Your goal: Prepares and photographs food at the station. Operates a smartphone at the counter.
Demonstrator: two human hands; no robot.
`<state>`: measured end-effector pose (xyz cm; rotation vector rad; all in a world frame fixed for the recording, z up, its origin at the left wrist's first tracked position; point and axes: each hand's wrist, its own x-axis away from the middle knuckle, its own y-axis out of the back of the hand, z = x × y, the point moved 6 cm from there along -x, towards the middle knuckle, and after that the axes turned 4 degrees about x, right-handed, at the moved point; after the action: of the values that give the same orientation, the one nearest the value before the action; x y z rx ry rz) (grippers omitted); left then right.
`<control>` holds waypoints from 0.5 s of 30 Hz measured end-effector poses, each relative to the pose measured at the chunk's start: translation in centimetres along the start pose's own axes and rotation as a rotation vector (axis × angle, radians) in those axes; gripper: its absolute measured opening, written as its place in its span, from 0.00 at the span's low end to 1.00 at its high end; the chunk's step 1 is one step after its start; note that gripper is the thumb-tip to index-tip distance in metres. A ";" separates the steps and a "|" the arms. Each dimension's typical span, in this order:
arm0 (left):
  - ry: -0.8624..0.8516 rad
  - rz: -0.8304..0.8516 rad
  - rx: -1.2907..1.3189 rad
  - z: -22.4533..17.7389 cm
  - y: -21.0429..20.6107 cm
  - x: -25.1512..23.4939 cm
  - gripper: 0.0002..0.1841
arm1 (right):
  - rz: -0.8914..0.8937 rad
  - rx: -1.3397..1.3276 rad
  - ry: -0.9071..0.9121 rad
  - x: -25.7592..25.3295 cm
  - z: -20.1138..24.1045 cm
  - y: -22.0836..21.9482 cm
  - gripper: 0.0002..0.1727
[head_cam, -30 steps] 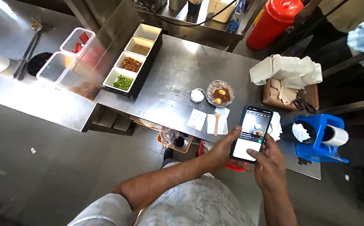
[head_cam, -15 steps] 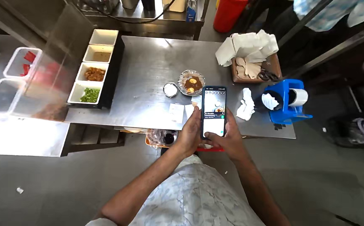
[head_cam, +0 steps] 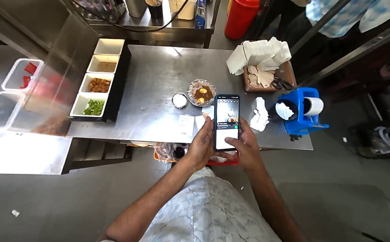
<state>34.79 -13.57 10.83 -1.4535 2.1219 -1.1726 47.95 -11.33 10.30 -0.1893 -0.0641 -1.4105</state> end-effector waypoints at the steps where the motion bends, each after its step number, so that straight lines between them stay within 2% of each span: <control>1: 0.001 0.013 0.007 -0.1 0.0 -0.1 0.38 | 0.001 -0.003 0.003 -0.1 0.0 0.1 0.41; 15: 0.033 0.037 0.049 -0.1 0.2 -1.1 0.39 | 0.013 -0.018 0.043 -0.9 0.4 1.4 0.32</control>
<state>35.10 -12.50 10.58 -1.3773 2.1171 -1.2346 49.22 -10.14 10.41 -0.1733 -0.0146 -1.4017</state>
